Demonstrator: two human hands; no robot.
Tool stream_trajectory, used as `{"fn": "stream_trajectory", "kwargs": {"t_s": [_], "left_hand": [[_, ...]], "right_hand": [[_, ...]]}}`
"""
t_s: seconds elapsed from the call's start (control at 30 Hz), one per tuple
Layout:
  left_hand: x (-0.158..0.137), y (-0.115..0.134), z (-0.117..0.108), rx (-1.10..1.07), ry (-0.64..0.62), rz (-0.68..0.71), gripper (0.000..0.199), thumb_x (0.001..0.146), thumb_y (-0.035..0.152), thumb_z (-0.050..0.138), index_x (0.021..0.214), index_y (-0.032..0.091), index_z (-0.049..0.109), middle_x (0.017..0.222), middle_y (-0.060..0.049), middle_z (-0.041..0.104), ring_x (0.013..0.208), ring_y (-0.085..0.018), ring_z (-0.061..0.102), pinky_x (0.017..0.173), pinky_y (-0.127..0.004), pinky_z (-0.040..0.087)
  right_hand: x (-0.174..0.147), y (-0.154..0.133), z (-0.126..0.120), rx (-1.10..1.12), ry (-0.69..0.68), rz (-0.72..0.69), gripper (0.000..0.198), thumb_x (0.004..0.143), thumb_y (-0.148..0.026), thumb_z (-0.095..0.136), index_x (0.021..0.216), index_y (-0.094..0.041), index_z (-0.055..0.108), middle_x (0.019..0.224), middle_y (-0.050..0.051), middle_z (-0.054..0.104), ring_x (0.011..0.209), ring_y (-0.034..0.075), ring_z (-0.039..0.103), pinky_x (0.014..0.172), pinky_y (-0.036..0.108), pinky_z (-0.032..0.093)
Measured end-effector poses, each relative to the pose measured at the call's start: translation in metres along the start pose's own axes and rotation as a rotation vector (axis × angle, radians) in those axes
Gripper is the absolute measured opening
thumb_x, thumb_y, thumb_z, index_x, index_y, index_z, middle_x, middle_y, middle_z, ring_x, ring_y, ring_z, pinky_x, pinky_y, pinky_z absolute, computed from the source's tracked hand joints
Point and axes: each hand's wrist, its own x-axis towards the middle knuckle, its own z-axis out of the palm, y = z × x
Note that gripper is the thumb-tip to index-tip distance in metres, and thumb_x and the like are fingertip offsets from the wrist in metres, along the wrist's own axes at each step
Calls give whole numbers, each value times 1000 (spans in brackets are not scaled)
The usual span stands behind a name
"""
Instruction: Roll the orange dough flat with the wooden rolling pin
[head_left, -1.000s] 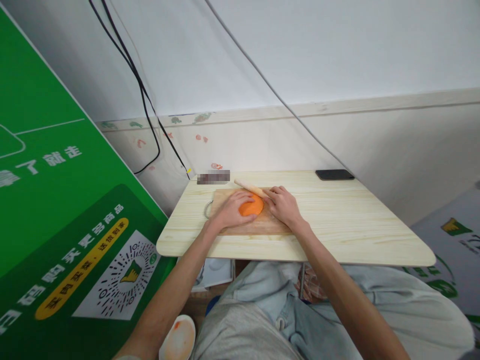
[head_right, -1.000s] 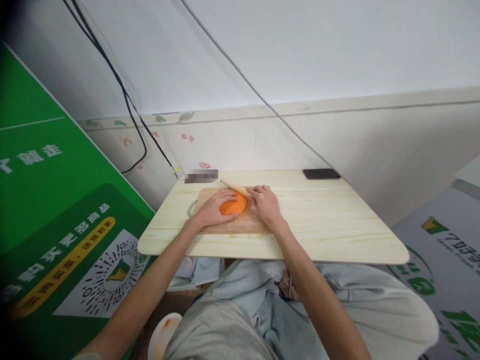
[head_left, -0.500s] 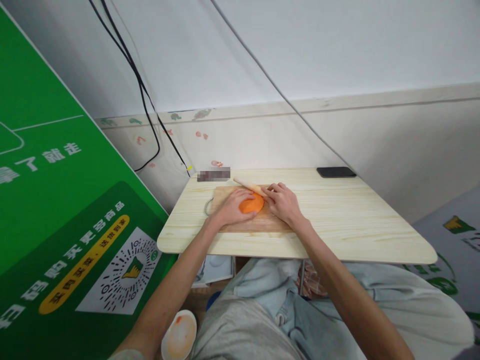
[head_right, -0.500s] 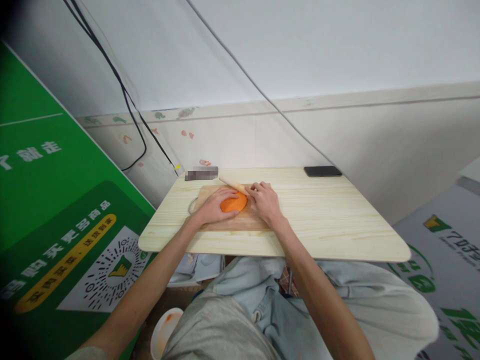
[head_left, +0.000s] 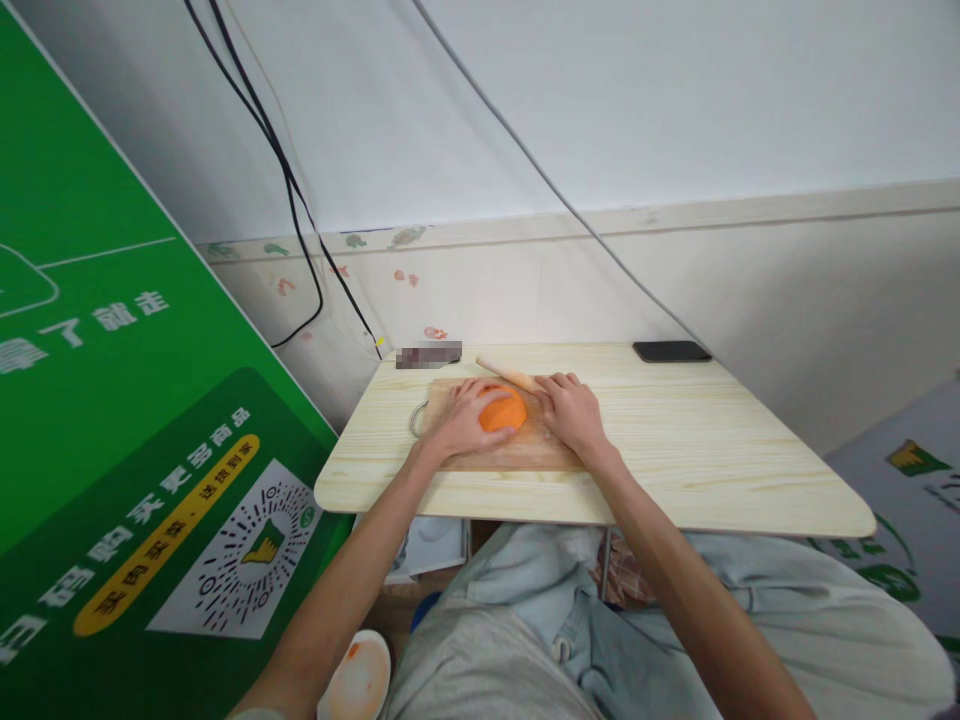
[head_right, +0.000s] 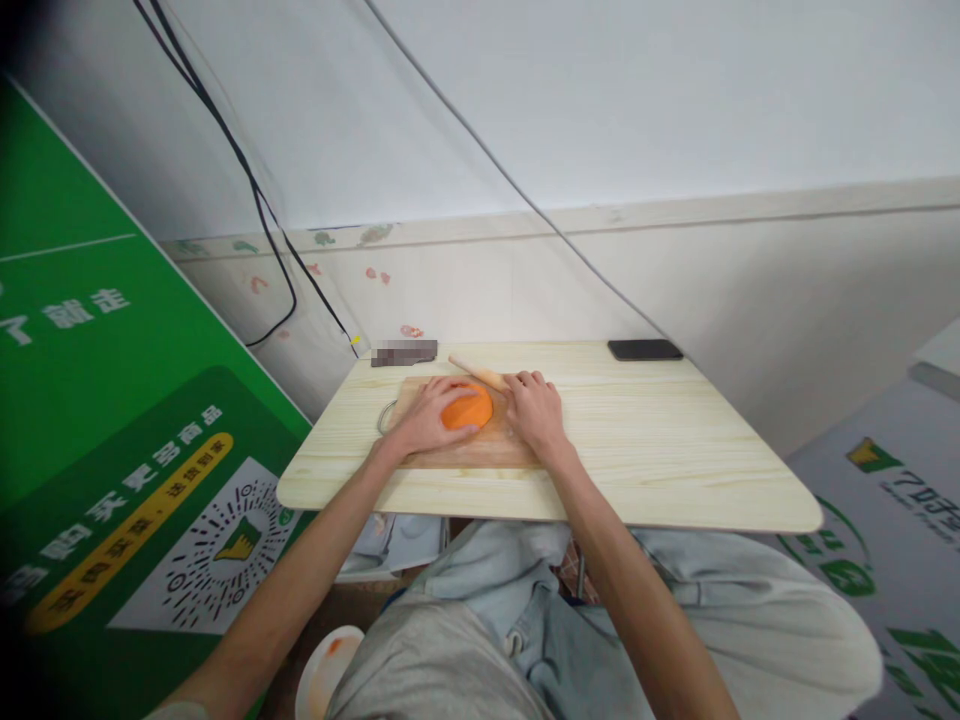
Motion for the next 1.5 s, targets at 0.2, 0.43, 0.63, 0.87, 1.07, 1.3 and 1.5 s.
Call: {"fn": "stream_trajectory", "kwargs": {"t_s": [0.2,0.43,0.63,0.87,1.07,1.3,1.5], "left_hand": [[-1,-2,3,1,42,-19,48,81,44,89,123,25,77,138,-9,71,136,-34,59,124,-57,44],[-2,-13,7,-188,25,71,39,83,34,86,119,22,78,142,-11,73,136,-29,66,126,-54,45],[-1,-12,5,-230,-14,53,38,83,32,86,119,22,79,142,-12,74,136,-30,67,126,-54,46],[0,-11,4,-234,-35,45,40,84,33,86,121,23,77,145,-11,72,139,-30,65,127,-54,45],[1,-13,4,-211,-51,45,42,83,33,86,122,22,77,147,-10,72,141,-31,64,127,-54,45],[1,-11,3,-195,-53,35,42,82,34,86,122,22,77,144,-10,73,139,-32,65,126,-55,46],[1,-9,3,-227,-45,48,44,82,30,83,124,24,76,146,-10,72,138,-32,66,126,-55,46]], "right_hand": [[1,3,2,61,22,-26,39,110,-26,48,141,-21,71,132,12,75,122,28,62,99,37,49],[1,7,7,110,40,-38,36,110,-32,54,138,-22,73,128,11,76,121,27,63,99,35,50],[2,9,4,124,24,-82,37,109,-29,53,138,-24,74,126,10,76,118,27,62,96,34,50],[4,11,3,111,6,-110,39,108,-30,53,141,-26,74,124,10,75,114,27,61,92,34,48],[5,10,1,68,1,-163,38,108,-28,52,137,-21,76,122,12,75,114,28,60,95,36,46],[7,12,1,65,-5,-198,35,107,-26,52,131,-20,78,120,11,75,112,28,60,95,36,46],[4,8,3,71,21,-133,39,109,-28,50,139,-21,73,124,12,74,115,28,61,96,36,47]]}}
